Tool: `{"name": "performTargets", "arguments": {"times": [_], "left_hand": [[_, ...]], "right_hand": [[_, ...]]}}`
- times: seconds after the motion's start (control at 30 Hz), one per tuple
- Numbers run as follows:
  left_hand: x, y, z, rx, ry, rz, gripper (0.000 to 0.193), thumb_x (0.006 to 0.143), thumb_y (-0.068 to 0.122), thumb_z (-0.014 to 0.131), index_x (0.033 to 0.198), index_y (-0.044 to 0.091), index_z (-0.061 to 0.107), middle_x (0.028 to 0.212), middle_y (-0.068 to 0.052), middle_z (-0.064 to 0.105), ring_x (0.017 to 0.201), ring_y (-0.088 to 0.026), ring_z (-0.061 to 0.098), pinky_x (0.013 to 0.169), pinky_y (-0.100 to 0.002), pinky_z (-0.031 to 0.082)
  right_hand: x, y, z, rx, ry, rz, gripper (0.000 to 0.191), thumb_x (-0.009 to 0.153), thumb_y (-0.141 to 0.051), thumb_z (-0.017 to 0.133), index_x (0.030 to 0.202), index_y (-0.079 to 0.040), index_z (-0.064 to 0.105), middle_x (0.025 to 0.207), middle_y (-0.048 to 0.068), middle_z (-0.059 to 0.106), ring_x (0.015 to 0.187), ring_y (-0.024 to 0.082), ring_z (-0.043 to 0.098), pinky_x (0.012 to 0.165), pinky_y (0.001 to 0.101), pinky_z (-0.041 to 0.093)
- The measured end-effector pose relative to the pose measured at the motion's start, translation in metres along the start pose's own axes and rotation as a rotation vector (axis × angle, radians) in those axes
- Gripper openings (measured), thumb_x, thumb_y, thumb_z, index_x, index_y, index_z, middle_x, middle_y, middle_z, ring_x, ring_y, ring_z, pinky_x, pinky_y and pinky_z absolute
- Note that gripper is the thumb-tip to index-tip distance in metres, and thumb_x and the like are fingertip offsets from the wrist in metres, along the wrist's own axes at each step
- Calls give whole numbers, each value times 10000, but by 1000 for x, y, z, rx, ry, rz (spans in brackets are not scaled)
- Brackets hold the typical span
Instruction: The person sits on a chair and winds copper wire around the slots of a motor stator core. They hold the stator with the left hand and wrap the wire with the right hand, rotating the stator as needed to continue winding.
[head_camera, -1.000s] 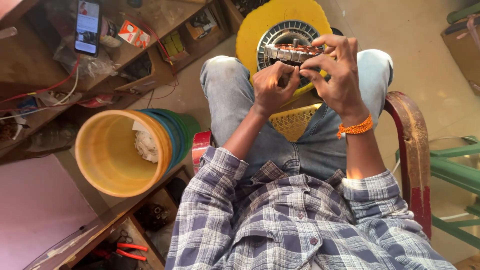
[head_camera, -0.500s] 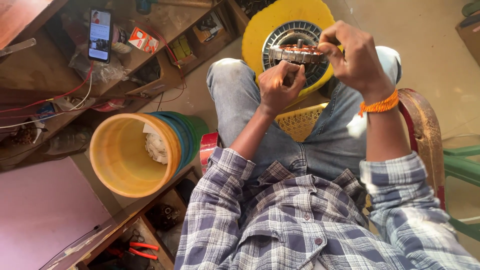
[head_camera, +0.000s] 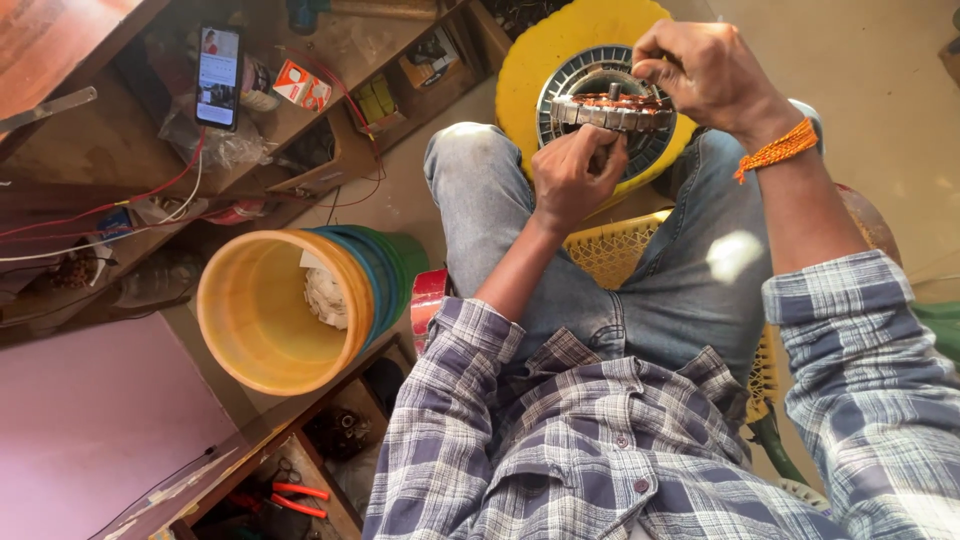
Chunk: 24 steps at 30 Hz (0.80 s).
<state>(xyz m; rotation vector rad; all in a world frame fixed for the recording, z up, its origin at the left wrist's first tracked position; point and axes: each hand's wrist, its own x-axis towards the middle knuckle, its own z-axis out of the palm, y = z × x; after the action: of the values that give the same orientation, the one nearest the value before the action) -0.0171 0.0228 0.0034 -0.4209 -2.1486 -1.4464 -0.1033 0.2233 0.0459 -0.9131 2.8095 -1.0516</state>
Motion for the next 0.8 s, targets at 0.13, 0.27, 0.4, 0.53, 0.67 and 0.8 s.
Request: {"name": "performTargets", "arguments": {"times": [0.13, 0.27, 0.4, 0.53, 0.67, 0.8], "left_hand": [[1, 5, -3, 54, -5, 14, 161, 874, 78, 793, 865, 87, 633, 651, -2, 595, 552, -139, 583, 556, -298, 460], [7, 14, -11, 225, -29, 161, 164, 880, 84, 824, 927, 109, 668, 761, -3, 646, 718, -168, 619, 683, -315, 488], [16, 17, -21, 347, -61, 348, 393, 873, 148, 791, 1237, 152, 641, 1140, -28, 726, 1047, -211, 625, 957, -381, 448], [31, -1, -28, 162, -273, 317, 585, 974, 162, 780, 1489, 197, 502, 1287, 39, 695, 1165, -160, 621, 1051, -333, 411], [30, -6, -27, 145, -326, 223, 579, 957, 171, 781, 1476, 210, 527, 1237, 65, 708, 1125, -138, 631, 1029, -338, 421], [32, -7, -26, 175, -350, 193, 454, 922, 209, 775, 1343, 222, 606, 1225, 63, 721, 1114, -140, 624, 1011, -338, 427]], "right_hand": [[-11, 13, 2, -25, 44, 8, 217, 1122, -174, 755, 1068, 16, 664, 914, 170, 706, 896, 323, 719, 764, 373, 542], [-29, 16, -6, -14, 75, 97, 238, 1161, -196, 726, 1073, 19, 671, 878, 163, 695, 877, 289, 719, 760, 357, 539], [-52, 6, -19, 121, 77, 224, 220, 1134, -185, 707, 1075, 24, 668, 856, 115, 684, 768, 171, 654, 721, 317, 517], [-72, -11, -25, 255, 67, 276, 180, 1111, -165, 686, 1094, 14, 675, 839, 97, 674, 749, 123, 607, 699, 294, 506], [-79, -32, -20, 220, 18, 177, 188, 1032, -166, 713, 1069, 16, 684, 848, 105, 694, 733, 144, 649, 676, 299, 511], [-74, -49, 1, 213, -7, 146, 160, 993, -132, 717, 1071, 5, 690, 882, 126, 713, 749, 195, 697, 675, 312, 532]]}}
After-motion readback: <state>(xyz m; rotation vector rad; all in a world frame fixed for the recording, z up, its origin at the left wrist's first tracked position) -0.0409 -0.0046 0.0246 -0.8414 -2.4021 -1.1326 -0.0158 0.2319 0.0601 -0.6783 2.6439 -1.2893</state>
